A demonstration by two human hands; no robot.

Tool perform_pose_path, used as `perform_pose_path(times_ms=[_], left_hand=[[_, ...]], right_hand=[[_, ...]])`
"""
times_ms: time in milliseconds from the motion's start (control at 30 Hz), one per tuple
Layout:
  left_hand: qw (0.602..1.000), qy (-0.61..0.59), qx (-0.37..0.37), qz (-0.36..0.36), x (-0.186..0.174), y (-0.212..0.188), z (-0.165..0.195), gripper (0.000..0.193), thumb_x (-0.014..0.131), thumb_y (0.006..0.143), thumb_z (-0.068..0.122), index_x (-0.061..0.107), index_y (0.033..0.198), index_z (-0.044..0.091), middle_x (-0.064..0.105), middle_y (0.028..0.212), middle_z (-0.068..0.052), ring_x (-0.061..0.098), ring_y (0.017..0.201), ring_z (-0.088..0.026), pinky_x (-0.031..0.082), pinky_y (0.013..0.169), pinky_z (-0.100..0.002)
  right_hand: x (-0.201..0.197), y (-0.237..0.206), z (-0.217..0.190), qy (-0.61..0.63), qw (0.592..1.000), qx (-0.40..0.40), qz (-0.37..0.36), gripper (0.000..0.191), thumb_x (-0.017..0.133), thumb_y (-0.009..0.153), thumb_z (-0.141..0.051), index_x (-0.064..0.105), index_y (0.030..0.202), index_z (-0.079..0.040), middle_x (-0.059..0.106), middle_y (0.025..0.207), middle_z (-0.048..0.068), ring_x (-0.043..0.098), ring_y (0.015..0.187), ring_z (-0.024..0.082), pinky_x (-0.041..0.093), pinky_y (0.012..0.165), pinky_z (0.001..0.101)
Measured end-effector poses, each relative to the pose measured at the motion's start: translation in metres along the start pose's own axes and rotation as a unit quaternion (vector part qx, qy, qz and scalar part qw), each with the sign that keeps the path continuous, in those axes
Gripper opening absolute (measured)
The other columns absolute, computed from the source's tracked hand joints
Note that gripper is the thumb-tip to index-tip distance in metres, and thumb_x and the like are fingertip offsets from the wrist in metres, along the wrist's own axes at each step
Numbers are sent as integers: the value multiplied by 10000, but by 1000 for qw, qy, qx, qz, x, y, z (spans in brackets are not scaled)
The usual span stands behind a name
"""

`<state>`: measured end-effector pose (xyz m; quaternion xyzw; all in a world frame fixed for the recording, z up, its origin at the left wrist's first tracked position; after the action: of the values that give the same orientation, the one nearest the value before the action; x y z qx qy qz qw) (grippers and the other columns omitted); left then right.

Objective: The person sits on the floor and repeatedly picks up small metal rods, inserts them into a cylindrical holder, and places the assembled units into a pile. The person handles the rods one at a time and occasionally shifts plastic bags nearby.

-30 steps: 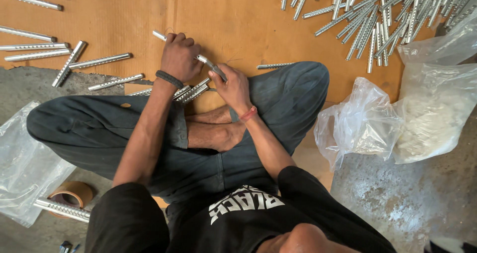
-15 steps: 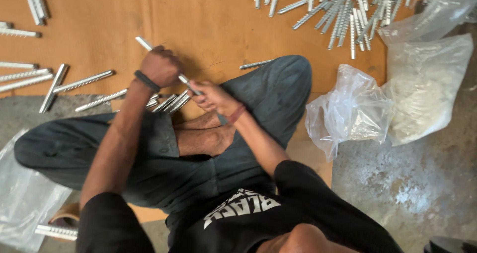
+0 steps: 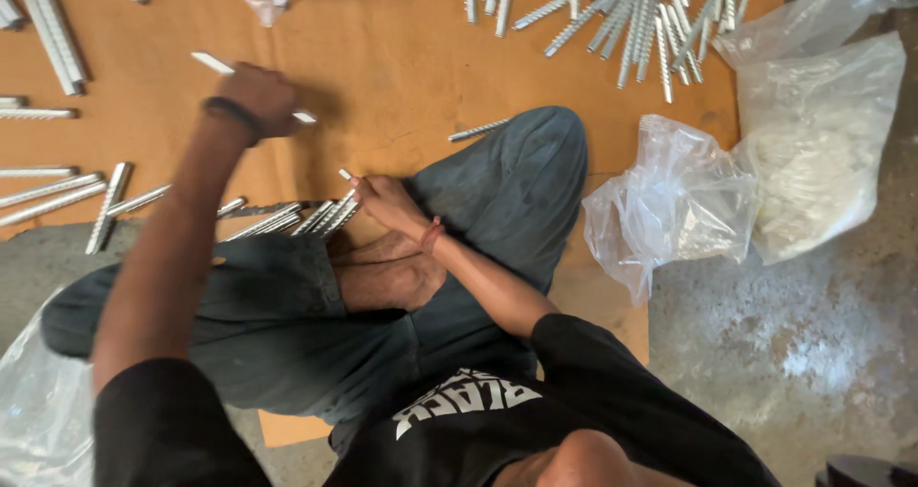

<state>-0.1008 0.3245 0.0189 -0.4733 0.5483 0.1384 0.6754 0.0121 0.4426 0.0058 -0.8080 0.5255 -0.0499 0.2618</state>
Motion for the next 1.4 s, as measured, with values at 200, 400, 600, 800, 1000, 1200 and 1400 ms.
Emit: perform_pose_path(times_ms=[200,400,600,800,1000,1200,1400], left_hand=[[948,-105,140,265,-103,65,102,160,544,769,246,558,914,179,543,852,-50,492,836,-246,371,737,-402],[795,-153,152,567,-214,59,156,513,531,661,70,413,1156,131,329,1216,-146,282,1116,-302,223,921,-444],[980,-138,-139,37,-13,-49,16,189,569,737,256,605,816,89,599,844,-128,561,820,-281,418,693,-378],[960,-148,-203,-123,116,-122,-42,238,492,765,244,557,992,213,530,1044,-41,523,942,-238,416,747,-409],[964,-219,-139,51,75,-99,-28,283,494,735,191,486,964,25,540,929,-166,529,836,-307,425,702,-368],[947,-219,-23,235,12,-89,29,208,496,599,83,497,806,62,526,774,-97,523,731,-264,391,656,-359],[946,-190,8,262,-13,-94,41,183,517,531,107,519,711,72,527,704,-71,520,716,-230,365,649,-336]], right_hand=[[30,9,40,43,992,111,-43,381,388,857,-335,502,680,-17,381,502,19,333,438,153,254,409,310],[32,9,55,19,998,54,-34,349,399,839,-341,486,707,-30,374,497,3,321,392,100,244,348,248],[36,20,48,128,986,75,-78,368,392,836,-378,476,718,-40,345,475,-14,264,321,46,190,276,190],[43,9,31,166,976,85,-111,346,381,824,-378,446,708,-59,339,470,-32,231,305,21,159,266,180],[32,6,21,170,978,88,-86,297,388,822,-334,436,679,-78,327,460,-33,230,308,22,160,265,181],[10,0,-18,60,990,-124,13,259,431,836,-236,429,658,-48,380,500,-25,352,432,52,292,381,223],[0,-19,-52,-152,963,-219,44,210,482,814,-218,454,719,-32,450,525,119,449,475,296,343,435,361]])
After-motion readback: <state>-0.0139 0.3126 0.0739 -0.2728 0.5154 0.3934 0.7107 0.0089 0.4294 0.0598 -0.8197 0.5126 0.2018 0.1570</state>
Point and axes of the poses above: each hand's wrist, its own y-axis towards the middle knuckle, its own x-axis out of the palm, z = x × y, the point moved 7 cm from there along y, towards the middle knuckle
